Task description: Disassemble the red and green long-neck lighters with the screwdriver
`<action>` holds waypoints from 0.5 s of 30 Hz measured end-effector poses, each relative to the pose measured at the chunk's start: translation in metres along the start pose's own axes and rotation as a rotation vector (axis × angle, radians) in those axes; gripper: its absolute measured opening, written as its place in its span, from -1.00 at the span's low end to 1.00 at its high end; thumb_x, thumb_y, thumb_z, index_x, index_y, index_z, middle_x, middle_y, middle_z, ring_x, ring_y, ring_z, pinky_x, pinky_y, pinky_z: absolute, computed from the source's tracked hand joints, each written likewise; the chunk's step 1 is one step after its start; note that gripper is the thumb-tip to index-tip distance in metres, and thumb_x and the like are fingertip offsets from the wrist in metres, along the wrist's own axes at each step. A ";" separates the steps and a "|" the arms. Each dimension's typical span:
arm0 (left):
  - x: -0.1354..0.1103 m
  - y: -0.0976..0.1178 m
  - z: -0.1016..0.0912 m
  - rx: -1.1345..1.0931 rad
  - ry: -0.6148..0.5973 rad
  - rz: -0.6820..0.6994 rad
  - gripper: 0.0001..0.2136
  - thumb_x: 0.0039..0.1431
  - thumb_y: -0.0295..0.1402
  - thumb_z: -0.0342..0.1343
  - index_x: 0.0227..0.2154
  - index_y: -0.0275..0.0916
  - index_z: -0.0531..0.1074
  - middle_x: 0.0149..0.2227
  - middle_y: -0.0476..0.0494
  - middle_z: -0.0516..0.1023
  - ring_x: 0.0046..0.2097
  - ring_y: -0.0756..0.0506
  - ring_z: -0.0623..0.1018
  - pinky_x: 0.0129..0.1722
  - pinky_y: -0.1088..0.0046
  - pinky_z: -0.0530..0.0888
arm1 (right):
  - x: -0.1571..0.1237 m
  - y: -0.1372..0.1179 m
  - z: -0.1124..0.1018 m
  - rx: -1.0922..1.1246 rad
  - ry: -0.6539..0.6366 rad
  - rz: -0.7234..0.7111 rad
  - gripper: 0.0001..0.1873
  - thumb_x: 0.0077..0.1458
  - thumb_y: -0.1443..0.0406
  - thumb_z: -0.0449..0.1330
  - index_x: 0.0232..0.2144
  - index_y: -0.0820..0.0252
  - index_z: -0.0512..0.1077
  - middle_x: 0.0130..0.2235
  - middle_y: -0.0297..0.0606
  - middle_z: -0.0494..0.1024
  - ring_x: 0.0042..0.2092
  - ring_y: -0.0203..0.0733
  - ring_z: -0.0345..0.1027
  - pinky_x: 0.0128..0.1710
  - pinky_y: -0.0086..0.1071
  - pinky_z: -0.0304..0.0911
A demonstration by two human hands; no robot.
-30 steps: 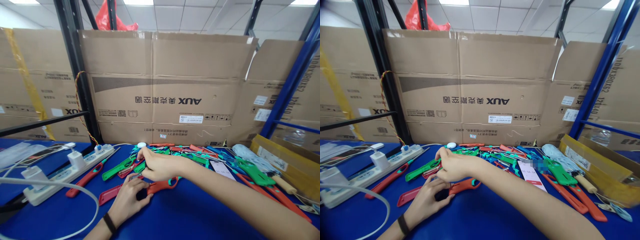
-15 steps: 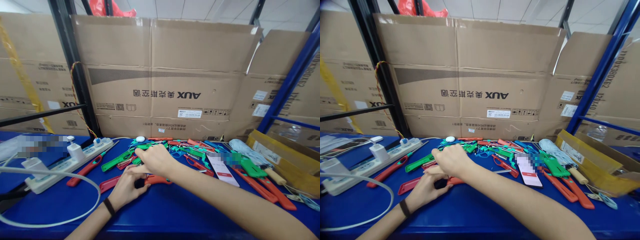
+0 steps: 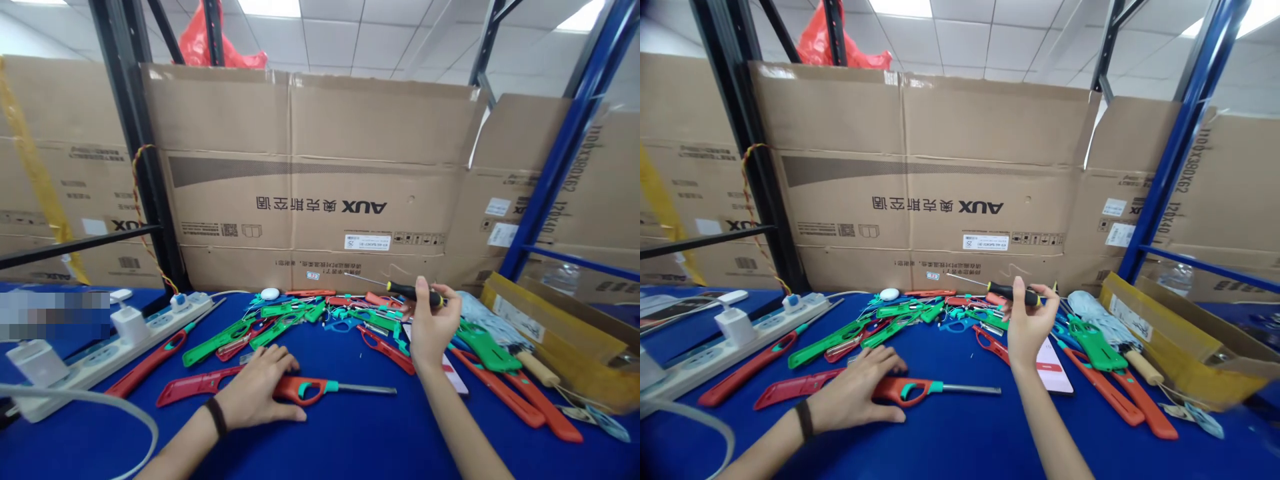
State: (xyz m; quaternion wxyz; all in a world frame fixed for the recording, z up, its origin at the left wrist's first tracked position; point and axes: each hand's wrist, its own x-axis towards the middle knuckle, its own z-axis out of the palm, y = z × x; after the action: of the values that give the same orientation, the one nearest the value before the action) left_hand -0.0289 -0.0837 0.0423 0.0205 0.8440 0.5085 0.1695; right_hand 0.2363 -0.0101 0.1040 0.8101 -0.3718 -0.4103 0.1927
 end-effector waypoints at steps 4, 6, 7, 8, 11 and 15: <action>0.011 0.018 0.022 0.015 -0.003 0.005 -0.65 -0.01 0.00 0.15 -0.40 -0.21 0.35 -0.36 -0.08 0.47 -0.30 -0.16 0.47 -0.21 0.32 0.35 | -0.004 0.026 -0.004 0.009 0.101 -0.022 -0.51 -0.10 0.03 0.26 -0.29 0.08 0.09 -0.64 -0.59 0.30 -0.72 -0.31 0.21 -0.75 -0.45 0.13; 0.007 0.012 0.025 0.030 0.059 -0.042 -0.70 0.04 -0.05 0.13 -0.40 -0.20 0.33 -0.40 -0.07 0.48 -0.33 -0.16 0.47 -0.26 0.36 0.36 | -0.006 0.033 -0.007 0.027 0.170 -0.027 -0.54 -0.09 0.02 0.25 -0.32 0.08 0.11 -0.62 -0.58 0.26 -0.72 -0.32 0.18 -0.76 -0.45 0.12; 0.002 0.005 0.023 0.036 0.102 -0.093 -0.72 0.07 -0.06 0.10 -0.39 -0.19 0.32 -0.42 -0.06 0.49 -0.34 -0.16 0.48 -0.29 0.38 0.36 | -0.008 0.036 -0.009 0.037 0.208 -0.021 -0.56 -0.07 0.01 0.24 -0.33 0.08 0.12 -0.60 -0.56 0.25 -0.72 -0.34 0.14 -0.78 -0.46 0.09; -0.005 -0.005 0.020 0.032 0.142 -0.165 -0.72 0.12 -0.06 0.05 -0.35 -0.18 0.31 -0.41 -0.07 0.50 -0.33 -0.17 0.49 -0.34 0.41 0.36 | -0.011 0.038 -0.011 0.050 0.248 -0.016 -0.58 -0.06 0.00 0.22 -0.35 0.08 0.12 -0.56 -0.53 0.26 -0.70 -0.36 0.14 -0.77 -0.47 0.09; -0.032 -0.048 -0.003 0.064 0.303 -0.417 -0.72 0.23 -0.07 -0.12 -0.26 -0.17 0.29 -0.44 -0.07 0.53 -0.39 -0.18 0.53 -0.39 0.42 0.36 | -0.020 0.043 -0.013 0.041 0.187 0.041 -0.62 -0.01 0.01 0.19 -0.33 0.09 0.16 -0.46 -0.44 0.29 -0.62 -0.36 0.17 -0.71 -0.48 0.13; -0.067 -0.103 -0.042 0.188 0.291 -0.681 -0.69 0.15 0.00 -0.13 -0.37 -0.15 0.26 -0.62 0.00 0.46 -0.53 -0.20 0.54 -0.56 0.47 0.29 | -0.028 0.048 -0.012 -0.019 0.023 0.047 -0.62 -0.01 0.04 0.20 -0.27 0.12 0.19 -0.41 -0.40 0.30 -0.55 -0.37 0.21 -0.56 -0.45 0.21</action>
State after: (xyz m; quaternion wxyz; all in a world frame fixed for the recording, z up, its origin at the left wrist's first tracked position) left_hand -0.1578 -0.0973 0.0426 -0.0743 0.5918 0.7708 0.2238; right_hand 0.2286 -0.0018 0.0484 0.8064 -0.3913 -0.3940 0.2032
